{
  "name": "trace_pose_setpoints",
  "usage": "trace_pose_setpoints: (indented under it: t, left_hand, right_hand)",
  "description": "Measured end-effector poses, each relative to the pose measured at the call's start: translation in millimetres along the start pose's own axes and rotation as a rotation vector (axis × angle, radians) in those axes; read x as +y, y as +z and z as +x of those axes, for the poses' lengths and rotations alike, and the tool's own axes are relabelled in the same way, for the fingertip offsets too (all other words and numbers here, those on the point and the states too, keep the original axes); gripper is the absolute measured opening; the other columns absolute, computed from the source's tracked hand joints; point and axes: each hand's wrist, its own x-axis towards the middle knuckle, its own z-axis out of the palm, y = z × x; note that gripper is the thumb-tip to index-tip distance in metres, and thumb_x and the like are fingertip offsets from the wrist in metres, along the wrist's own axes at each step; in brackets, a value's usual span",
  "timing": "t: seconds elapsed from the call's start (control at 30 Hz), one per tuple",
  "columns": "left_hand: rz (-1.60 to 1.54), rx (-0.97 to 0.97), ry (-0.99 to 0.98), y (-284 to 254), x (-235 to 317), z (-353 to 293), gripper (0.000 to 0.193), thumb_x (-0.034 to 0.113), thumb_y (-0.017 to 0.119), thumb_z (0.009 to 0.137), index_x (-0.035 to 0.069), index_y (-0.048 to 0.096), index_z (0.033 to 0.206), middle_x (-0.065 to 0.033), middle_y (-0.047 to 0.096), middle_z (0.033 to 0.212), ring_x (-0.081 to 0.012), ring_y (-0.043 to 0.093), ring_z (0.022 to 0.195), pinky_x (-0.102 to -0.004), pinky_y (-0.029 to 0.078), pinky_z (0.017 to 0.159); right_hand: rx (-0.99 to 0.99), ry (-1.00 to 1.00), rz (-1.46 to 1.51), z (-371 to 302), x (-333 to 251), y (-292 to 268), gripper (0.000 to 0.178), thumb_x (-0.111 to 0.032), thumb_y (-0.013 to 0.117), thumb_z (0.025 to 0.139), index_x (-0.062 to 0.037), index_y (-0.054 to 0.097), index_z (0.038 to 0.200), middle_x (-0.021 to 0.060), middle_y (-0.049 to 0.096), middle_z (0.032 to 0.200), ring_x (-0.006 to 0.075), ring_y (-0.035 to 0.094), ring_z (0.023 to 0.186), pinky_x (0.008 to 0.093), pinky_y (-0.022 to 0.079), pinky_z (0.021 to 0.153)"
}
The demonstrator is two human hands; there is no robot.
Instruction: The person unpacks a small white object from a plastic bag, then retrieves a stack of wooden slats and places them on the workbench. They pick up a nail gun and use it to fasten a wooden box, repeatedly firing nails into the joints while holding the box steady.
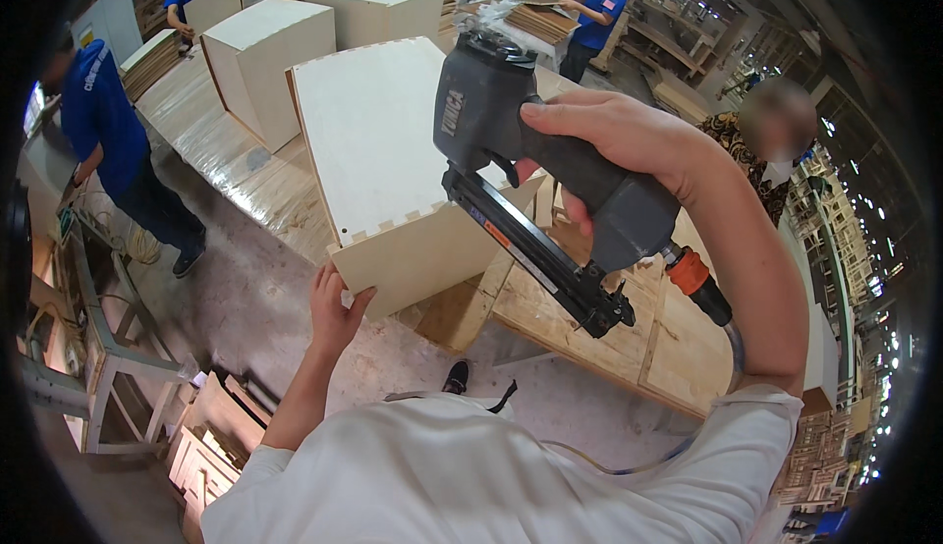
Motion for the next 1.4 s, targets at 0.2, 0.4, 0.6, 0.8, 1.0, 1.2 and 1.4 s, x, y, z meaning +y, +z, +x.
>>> trace_pose_setpoints:
  t: [0.2, 0.4, 0.6, 0.8, 1.0, 1.2, 1.4]
  left_hand:
    - [-0.025, -0.008, -0.023, 0.1, -2.9, -0.2, 0.031, 0.023, 0.071, 0.076, 0.005, 0.045, 0.075, -0.0238, 0.042, 0.135, -0.0337, 0.048, 0.118, -0.0497, 0.033, 0.096]
    - [0.000, 0.016, 0.013, 0.4, -0.7, 1.2, 0.033, 0.025, 0.071, 0.076, 0.006, 0.044, 0.073, -0.0229, 0.043, 0.134, -0.0325, 0.049, 0.117, -0.0510, 0.034, 0.096]
    - [0.036, 0.001, -0.003, -1.4, -3.2, -2.1, 0.029, 0.020, 0.070, 0.076, 0.005, 0.057, 0.097, -0.0196, 0.054, 0.121, -0.0320, 0.042, 0.125, -0.0492, 0.032, 0.098]
    - [0.029, 0.002, -0.007, -1.1, -0.9, -1.0, 0.031, 0.022, 0.069, 0.077, 0.006, 0.058, 0.101, -0.0206, 0.051, 0.126, -0.0323, 0.042, 0.125, -0.0495, 0.032, 0.099]
    - [-0.378, -0.045, -0.025, -14.0, -28.4, 1.2, 0.021, 0.021, 0.063, 0.084, 0.004, 0.054, 0.091, -0.0207, 0.046, 0.133, -0.0287, 0.045, 0.123, -0.0447, 0.034, 0.098]
    - [-0.535, 0.172, -0.406, -28.3, -112.6, 59.3, 0.026, 0.023, 0.053, 0.093, -0.003, 0.053, 0.095, -0.0159, 0.061, 0.110, -0.0199, 0.058, 0.103, -0.0322, 0.043, 0.085]
    - [-0.360, 0.374, -0.384, -24.9, -190.0, 205.0, 0.044, 0.039, 0.049, 0.093, -0.002, 0.054, 0.109, -0.0194, 0.060, 0.110, -0.0281, 0.058, 0.104, -0.0354, 0.043, 0.087]
  right_hand:
    - [0.050, -0.015, -0.045, 7.4, 3.4, 4.2, 0.036, -0.033, 0.052, 0.091, 0.0012, 0.055, 0.104, 0.0115, 0.064, 0.083, 0.0142, 0.057, 0.042, 0.0266, 0.049, 0.036]
    - [-0.019, -0.076, -0.029, -0.2, -16.6, 25.6, 0.036, -0.032, 0.052, 0.091, 0.0023, 0.054, 0.104, 0.0139, 0.064, 0.092, 0.0145, 0.057, 0.042, 0.0273, 0.050, 0.037]
    - [-0.148, -0.057, -0.024, 4.0, -30.8, 48.7, 0.037, -0.033, 0.052, 0.091, 0.0019, 0.054, 0.102, 0.0110, 0.062, 0.094, 0.0150, 0.057, 0.045, 0.0283, 0.051, 0.040]
    - [-0.217, -0.029, -0.075, 12.3, -30.7, 56.5, 0.036, -0.034, 0.051, 0.092, 0.0014, 0.053, 0.097, 0.0091, 0.061, 0.085, 0.0140, 0.057, 0.045, 0.0273, 0.050, 0.041]
    - [-0.139, -0.013, -0.175, -0.8, -26.9, 56.0, 0.036, -0.035, 0.051, 0.091, 0.0006, 0.051, 0.097, 0.0100, 0.059, 0.076, 0.0127, 0.057, 0.047, 0.0268, 0.049, 0.044]
    - [0.021, -0.193, -0.106, -45.1, 25.0, 45.6, 0.035, -0.027, 0.059, 0.088, 0.0023, 0.049, 0.105, 0.0040, 0.056, 0.074, 0.0097, 0.057, 0.052, 0.0233, 0.046, 0.049]
    - [0.141, -0.215, 0.195, -59.0, 106.2, 66.1, 0.024, -0.011, 0.059, 0.085, 0.0012, 0.050, 0.105, 0.0051, 0.057, 0.079, 0.0136, 0.059, 0.059, 0.0273, 0.048, 0.055]
